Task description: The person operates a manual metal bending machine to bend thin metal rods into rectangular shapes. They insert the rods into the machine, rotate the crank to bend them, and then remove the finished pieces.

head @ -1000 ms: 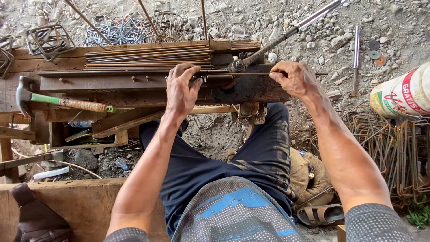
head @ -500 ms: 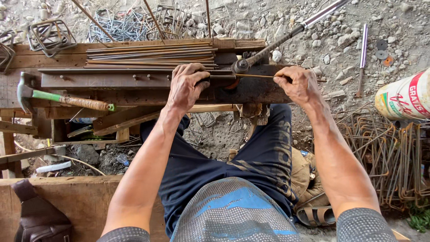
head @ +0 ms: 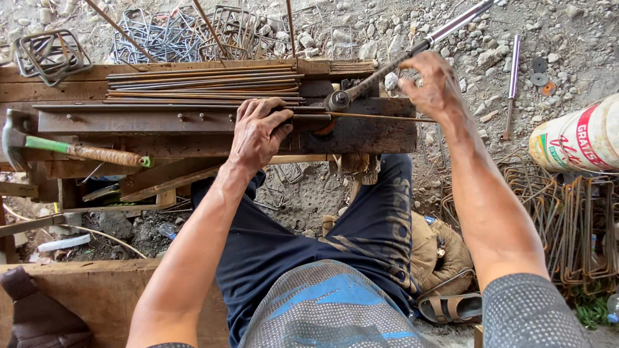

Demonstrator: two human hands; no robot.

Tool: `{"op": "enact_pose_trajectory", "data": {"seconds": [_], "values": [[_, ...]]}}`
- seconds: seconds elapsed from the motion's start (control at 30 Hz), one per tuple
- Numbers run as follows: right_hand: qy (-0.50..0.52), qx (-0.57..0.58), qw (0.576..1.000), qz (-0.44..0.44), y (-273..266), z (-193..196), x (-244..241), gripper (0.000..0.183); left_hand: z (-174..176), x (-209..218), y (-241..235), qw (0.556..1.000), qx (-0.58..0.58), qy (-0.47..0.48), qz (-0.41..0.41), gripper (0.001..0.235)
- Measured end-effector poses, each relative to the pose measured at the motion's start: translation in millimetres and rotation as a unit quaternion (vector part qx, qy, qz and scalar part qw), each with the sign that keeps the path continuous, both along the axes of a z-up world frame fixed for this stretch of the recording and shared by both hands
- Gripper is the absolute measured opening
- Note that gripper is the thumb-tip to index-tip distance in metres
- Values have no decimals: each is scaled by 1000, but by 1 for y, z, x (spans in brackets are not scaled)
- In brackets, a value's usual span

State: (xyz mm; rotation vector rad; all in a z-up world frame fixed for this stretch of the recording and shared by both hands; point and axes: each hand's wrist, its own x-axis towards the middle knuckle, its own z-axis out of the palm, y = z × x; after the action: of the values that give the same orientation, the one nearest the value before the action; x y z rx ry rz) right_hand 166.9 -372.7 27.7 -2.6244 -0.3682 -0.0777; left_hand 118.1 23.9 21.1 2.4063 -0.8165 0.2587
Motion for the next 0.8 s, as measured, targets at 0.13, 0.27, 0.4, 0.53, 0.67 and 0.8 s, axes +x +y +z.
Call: {"op": "enact_pose_trajectory", "data": {"seconds": [0.13, 0.27, 0.4, 0.53, 0.67, 0.8], "values": [[59, -117, 991, -9, -9, -15, 44, 56, 4, -3, -2, 999, -6, -50, 9, 24], [36, -306, 951, 29, -41, -63, 85, 32, 9, -5, -5, 998, -14, -59, 18, 23], [73, -285, 956, 0, -41, -34, 88, 26, 9, -5, -5, 998, -9, -65, 21, 21], [137, -361, 922, -23, -83, -52, 111, 18, 6, -5, -5, 997, 2, -77, 26, 19], [189, -519, 834, -4, -121, -100, 140, 45, 7, -5, -5, 996, 4, -87, 27, 19], [189, -537, 821, 27, -120, -87, 128, 49, 6, -3, -5, 995, 5, -93, 25, 17]]}}
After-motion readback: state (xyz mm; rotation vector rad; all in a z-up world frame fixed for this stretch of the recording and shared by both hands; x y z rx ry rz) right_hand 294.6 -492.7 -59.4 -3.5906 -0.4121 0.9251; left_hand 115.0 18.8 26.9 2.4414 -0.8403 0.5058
